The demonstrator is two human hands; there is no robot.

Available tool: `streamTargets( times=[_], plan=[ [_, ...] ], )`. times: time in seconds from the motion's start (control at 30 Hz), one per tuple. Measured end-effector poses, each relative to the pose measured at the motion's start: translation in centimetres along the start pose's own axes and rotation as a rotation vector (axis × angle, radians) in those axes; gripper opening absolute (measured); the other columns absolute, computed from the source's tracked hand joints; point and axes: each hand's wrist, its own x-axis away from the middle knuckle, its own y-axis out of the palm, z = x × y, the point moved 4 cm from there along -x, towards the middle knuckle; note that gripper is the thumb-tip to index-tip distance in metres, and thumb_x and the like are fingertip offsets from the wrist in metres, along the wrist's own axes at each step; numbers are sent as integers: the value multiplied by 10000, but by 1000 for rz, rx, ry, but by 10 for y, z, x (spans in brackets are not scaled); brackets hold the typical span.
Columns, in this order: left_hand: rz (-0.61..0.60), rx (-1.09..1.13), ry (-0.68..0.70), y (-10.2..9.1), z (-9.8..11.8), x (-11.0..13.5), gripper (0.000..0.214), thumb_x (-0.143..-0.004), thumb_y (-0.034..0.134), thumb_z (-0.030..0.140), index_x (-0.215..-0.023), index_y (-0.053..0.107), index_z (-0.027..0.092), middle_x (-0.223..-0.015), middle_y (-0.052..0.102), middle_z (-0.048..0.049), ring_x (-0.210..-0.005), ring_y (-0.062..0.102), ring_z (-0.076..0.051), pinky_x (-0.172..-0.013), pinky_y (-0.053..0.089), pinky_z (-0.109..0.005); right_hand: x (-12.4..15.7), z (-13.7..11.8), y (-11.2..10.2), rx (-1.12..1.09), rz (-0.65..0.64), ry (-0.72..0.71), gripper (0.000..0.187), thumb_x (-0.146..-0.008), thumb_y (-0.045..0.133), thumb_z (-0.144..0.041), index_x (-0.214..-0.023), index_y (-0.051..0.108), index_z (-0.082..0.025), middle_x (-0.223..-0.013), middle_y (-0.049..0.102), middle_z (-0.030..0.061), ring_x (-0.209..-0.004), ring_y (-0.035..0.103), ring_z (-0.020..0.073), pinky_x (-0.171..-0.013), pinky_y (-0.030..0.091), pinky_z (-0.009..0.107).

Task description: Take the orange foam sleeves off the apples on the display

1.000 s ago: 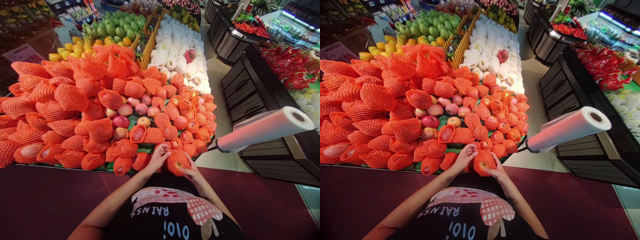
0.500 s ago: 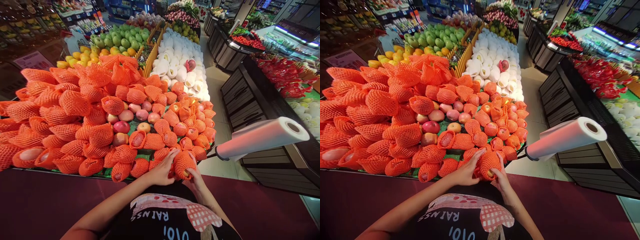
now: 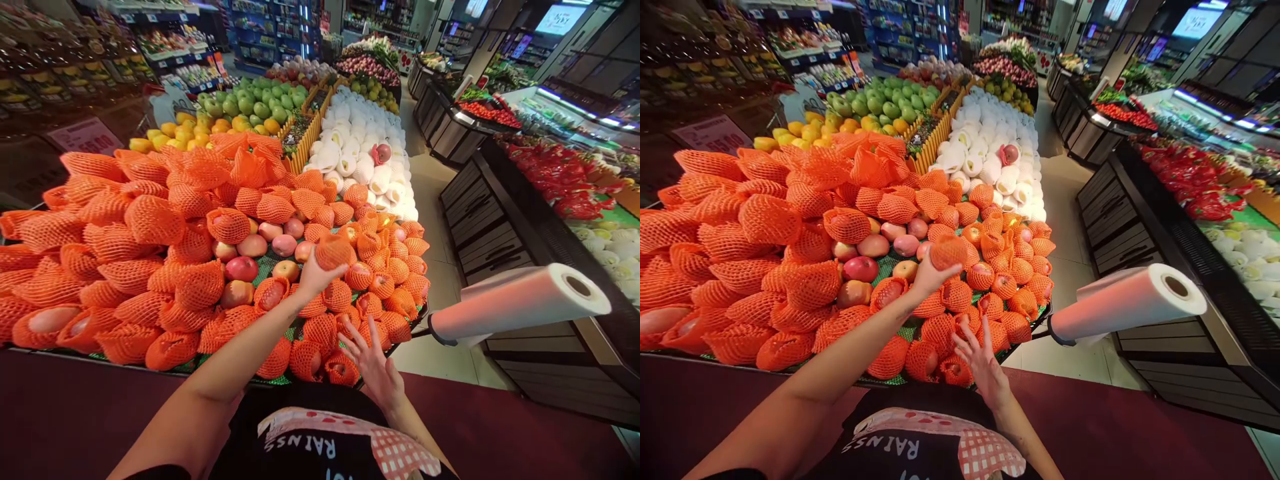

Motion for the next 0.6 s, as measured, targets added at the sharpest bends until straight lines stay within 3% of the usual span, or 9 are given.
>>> streamTargets(
  times=[0.1, 0.23, 0.33, 0.43, 0.5, 0.6],
  plan=[
    [112, -219, -135, -4, 2, -53, 796, -684, 761, 643, -1271, 485, 181, -1239, 679, -163, -1178, 645, -335, -986, 512, -425, 3, 8, 2, -15, -42, 83, 1028, -801, 604, -754, -1607, 93, -372, -1641, 309, 116, -1433, 415, 352, -1166, 232, 544],
    [-19, -565, -226, 6, -1, -91, 966, -626, 739, 752, -1330, 466, 150, -1237, 667, -232, -1160, 640, -413, -953, 498, -463, 5, 16, 2, -31, -64, 158, 1030, -782, 597, -779, -1602, 127, -372, -1626, 338, 121, -1391, 466, 358, -1129, 288, 520],
    [-100, -696, -213, 19, 1, -99, 1015, -656, 726, 739, -1409, 423, 131, -1282, 637, -256, -1217, 608, -403, -981, 478, -438, 4, 18, 1, -30, -66, 177, 1043, -773, 592, -785, -1604, 124, -362, -1616, 357, 124, -1379, 478, 361, -1115, 308, 512],
    [-145, -706, -201, 23, 5, -98, 1092, -739, 584, 799, -1548, 258, 142, -1335, 604, -266, -1257, 580, -408, -990, 469, -451, 1, 16, 0, -6, -67, 182, 1039, -773, 572, -794, -1606, 143, -345, -1620, 349, 122, -1389, 463, 372, -1124, 300, 521],
    [-184, -696, -189, 18, 6, -91, 1105, -772, 483, 835, -1592, 163, 167, -1392, 563, -266, -1288, 551, -420, -998, 462, -468, 0, 14, -1, 16, -75, 185, 998, -784, 555, -795, -1598, 186, -351, -1624, 345, 111, -1395, 453, 376, -1130, 293, 526],
    [-154, -732, -91, 0, 3, -72, 1023, -833, 421, 798, -1597, 166, 167, -1479, 476, -254, -1340, 488, -415, -1019, 448, -464, -2, 12, -2, 39, -93, 204, 918, -809, 531, -789, -1578, 260, -370, -1628, 341, 95, -1400, 445, 370, -1137, 282, 523]
  ],
)
